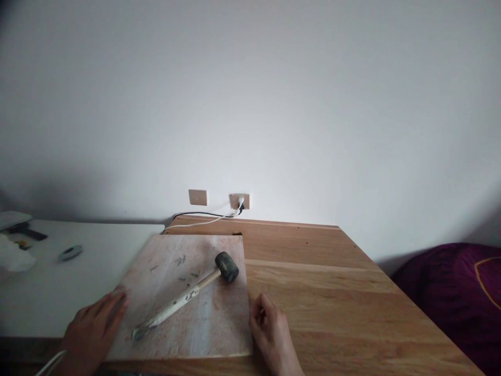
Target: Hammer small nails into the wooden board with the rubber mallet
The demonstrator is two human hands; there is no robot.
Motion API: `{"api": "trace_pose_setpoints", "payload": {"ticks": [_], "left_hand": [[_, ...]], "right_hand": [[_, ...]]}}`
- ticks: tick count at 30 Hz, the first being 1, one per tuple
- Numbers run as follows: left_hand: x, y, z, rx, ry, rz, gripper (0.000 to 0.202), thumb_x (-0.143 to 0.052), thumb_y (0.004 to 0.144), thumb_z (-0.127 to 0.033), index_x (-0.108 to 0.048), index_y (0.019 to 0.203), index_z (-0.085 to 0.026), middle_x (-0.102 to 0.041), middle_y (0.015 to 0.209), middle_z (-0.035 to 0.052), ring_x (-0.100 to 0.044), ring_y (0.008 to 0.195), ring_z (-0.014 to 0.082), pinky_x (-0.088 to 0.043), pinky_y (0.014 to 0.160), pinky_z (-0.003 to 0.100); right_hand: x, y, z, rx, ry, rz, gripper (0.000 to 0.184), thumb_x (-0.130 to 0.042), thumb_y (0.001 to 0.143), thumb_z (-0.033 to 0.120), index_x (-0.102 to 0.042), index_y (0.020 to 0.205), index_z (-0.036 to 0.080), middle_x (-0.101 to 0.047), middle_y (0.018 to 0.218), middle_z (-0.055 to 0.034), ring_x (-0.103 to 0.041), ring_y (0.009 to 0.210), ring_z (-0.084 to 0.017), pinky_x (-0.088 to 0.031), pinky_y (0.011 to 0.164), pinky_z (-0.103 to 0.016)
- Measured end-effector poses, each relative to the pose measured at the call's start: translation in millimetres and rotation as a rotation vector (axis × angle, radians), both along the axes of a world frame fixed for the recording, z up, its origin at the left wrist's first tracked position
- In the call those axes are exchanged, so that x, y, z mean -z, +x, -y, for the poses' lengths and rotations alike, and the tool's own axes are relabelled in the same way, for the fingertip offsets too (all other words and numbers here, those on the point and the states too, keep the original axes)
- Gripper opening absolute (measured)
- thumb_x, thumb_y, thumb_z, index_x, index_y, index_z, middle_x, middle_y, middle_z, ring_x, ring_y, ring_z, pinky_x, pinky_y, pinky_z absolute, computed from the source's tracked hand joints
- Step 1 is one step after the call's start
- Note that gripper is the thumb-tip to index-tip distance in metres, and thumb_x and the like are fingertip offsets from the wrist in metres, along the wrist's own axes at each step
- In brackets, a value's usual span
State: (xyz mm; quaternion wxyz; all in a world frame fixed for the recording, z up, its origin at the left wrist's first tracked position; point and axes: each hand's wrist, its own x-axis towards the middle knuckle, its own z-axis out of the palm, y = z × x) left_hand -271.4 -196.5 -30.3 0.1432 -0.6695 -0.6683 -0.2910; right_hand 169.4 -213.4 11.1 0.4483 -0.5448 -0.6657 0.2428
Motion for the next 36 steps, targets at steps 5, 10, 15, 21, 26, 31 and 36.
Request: {"api": "trace_pose_setpoints", "payload": {"ticks": [5,10,15,21,26,31,36], "left_hand": [[16.3,33.4,-0.7,-0.017,0.083,-0.043,0.037,-0.046,0.095,-0.048,-0.072,0.109,-0.024,-0.075,0.115,0.0116,-0.065,0.108,0.0316,-0.049,0.095,0.046],[16.0,69.4,5.1,0.105,0.108,-0.076,0.038,-0.043,0.100,-0.048,-0.072,0.109,-0.025,-0.073,0.117,0.0115,-0.063,0.115,0.0338,-0.048,0.097,0.049],[12.0,96.0,15.1,0.221,0.081,-0.112,0.040,-0.043,0.101,-0.051,-0.071,0.118,-0.028,-0.072,0.125,0.0092,-0.061,0.119,0.0324,-0.049,0.098,0.048],[9.0,137.1,26.9,0.291,0.098,-0.077,0.044,-0.044,0.102,-0.051,-0.064,0.134,-0.028,-0.068,0.134,0.0071,-0.061,0.123,0.0292,-0.052,0.098,0.044],[-8.7,140.6,10.0,0.322,0.046,-0.021,0.038,-0.048,0.101,-0.053,-0.070,0.119,-0.028,-0.075,0.114,0.0051,-0.070,0.101,0.0260,-0.057,0.088,0.040],[-38.9,144.4,-36.8,0.367,-0.017,-0.007,0.030,-0.051,0.100,-0.046,-0.070,0.111,-0.025,-0.074,0.108,0.0068,-0.069,0.102,0.0281,-0.056,0.088,0.043],[-68.7,192.7,-85.7,0.620,-0.146,0.014,0.027,-0.052,0.101,-0.036,-0.065,0.121,-0.024,-0.068,0.120,0.0078,-0.064,0.113,0.0257,-0.053,0.099,0.043]], "right_hand": [[6.8,44.4,0.9,0.101,0.048,-0.005,0.018,-0.059,0.084,0.034,-0.054,0.071,0.022,-0.057,0.065,0.0008,-0.055,0.060,-0.016,-0.047,0.056,-0.024],[10.2,89.2,-0.7,0.214,0.003,-0.004,0.031,-0.062,0.079,0.045,-0.047,0.063,0.024,-0.048,0.060,0.0028,-0.048,0.055,-0.015,-0.043,0.051,-0.024],[8.2,125.6,0.3,0.298,-0.049,-0.029,0.031,-0.066,0.071,0.047,-0.051,0.058,0.023,-0.049,0.057,0.0023,-0.049,0.055,-0.016,-0.042,0.053,-0.026],[7.6,142.3,1.6,0.318,-0.097,-0.200,0.054,-0.073,0.070,0.047,-0.073,0.113,0.015,-0.057,0.062,0.0035,-0.053,0.057,-0.016,-0.043,0.056,-0.027],[11.9,138.0,2.0,0.348,-0.052,-0.396,0.086,-0.081,0.069,0.046,-0.058,0.145,0.014,-0.064,0.071,0.0015,-0.053,0.059,-0.015,-0.045,0.057,-0.026],[16.0,138.8,7.2,0.332,-0.019,-0.539,0.092,-0.082,0.075,0.046,-0.044,0.156,0.029,-0.058,0.149,-0.0161,-0.050,0.059,-0.008,-0.048,0.056,-0.024],[20.0,141.9,6.9,0.411,0.011,-0.653,0.082,-0.087,0.071,0.047,-0.059,0.146,0.027,-0.061,0.148,-0.0130,-0.068,0.083,-0.018,-0.058,0.072,-0.028]]}}
